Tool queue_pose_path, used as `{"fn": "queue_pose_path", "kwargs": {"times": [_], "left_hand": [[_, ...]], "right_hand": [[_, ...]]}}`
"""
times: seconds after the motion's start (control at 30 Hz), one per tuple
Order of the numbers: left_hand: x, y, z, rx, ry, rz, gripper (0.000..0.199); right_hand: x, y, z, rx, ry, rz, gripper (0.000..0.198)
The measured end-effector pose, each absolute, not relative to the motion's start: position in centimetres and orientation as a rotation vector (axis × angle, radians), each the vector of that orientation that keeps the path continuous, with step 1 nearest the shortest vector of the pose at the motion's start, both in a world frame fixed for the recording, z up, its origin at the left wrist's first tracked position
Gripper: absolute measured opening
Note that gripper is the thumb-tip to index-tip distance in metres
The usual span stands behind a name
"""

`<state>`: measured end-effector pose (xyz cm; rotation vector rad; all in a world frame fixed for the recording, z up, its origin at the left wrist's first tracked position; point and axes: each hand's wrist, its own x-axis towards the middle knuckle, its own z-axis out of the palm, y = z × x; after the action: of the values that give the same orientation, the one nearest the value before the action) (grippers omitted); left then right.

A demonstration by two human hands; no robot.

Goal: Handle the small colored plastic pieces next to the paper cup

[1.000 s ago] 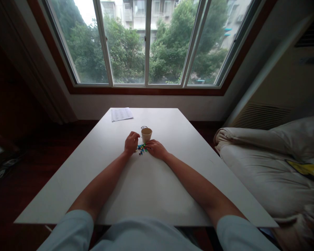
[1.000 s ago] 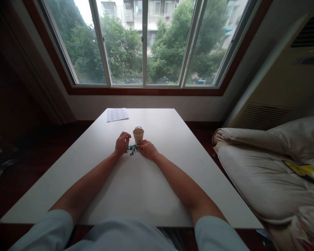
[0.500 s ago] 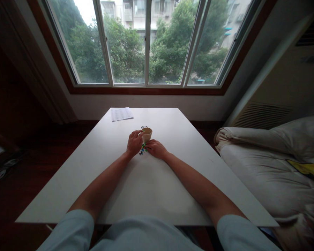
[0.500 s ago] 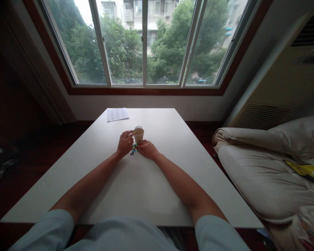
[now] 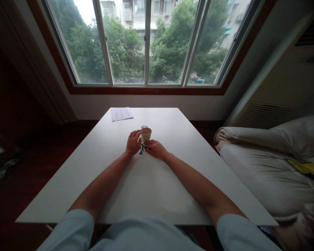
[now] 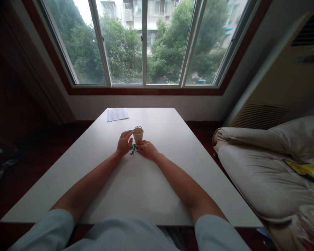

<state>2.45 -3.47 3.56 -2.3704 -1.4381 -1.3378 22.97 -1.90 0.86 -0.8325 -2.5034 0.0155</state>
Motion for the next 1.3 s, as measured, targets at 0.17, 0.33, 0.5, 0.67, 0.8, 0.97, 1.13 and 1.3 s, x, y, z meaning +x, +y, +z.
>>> {"fn": "queue_pose_path", "kwargs": {"times": [0.17,0.33,0.5,0.67,0.8,0.97,1.13,1.3], "left_hand": [[2.0,-3.3,3.4,-2.266,-1.511,-1.444,0.031],[1.4,-2.2,2.4,-2.244,-1.647,-1.398,0.018],[0.9,-1.2,1.0,-2.375,-1.727,-1.232,0.012],[0.8,-1.2,0.7,-2.520,-1.681,-1.161,0.013],[0.9,-1.3,0.8,-2.570,-1.646,-1.133,0.010],[1.1,-1.4,0.9,-2.607,-1.675,-1.009,0.011],[1.1,-1.7,1.2,-2.601,-1.720,-1.002,0.017],[1.1,-1.6,1.2,-2.608,-1.709,-0.997,0.020]], "right_hand": [[23.0,-1.8,0.7,-0.845,-2.506,0.019,0.028],[23.1,-1.8,0.7,-0.821,-2.494,0.023,0.027],[23.1,-1.9,0.9,-0.826,-2.478,0.024,0.025],[23.0,-2.2,1.2,-0.844,-2.463,0.012,0.028],[23.1,-2.7,2.0,-0.848,-2.410,-0.017,0.029],[23.2,-3.5,3.1,-0.852,-2.284,-0.055,0.032],[23.2,-3.8,3.6,-0.856,-2.180,-0.113,0.036],[23.2,-3.9,3.8,-0.893,-2.149,-0.176,0.041]]}}
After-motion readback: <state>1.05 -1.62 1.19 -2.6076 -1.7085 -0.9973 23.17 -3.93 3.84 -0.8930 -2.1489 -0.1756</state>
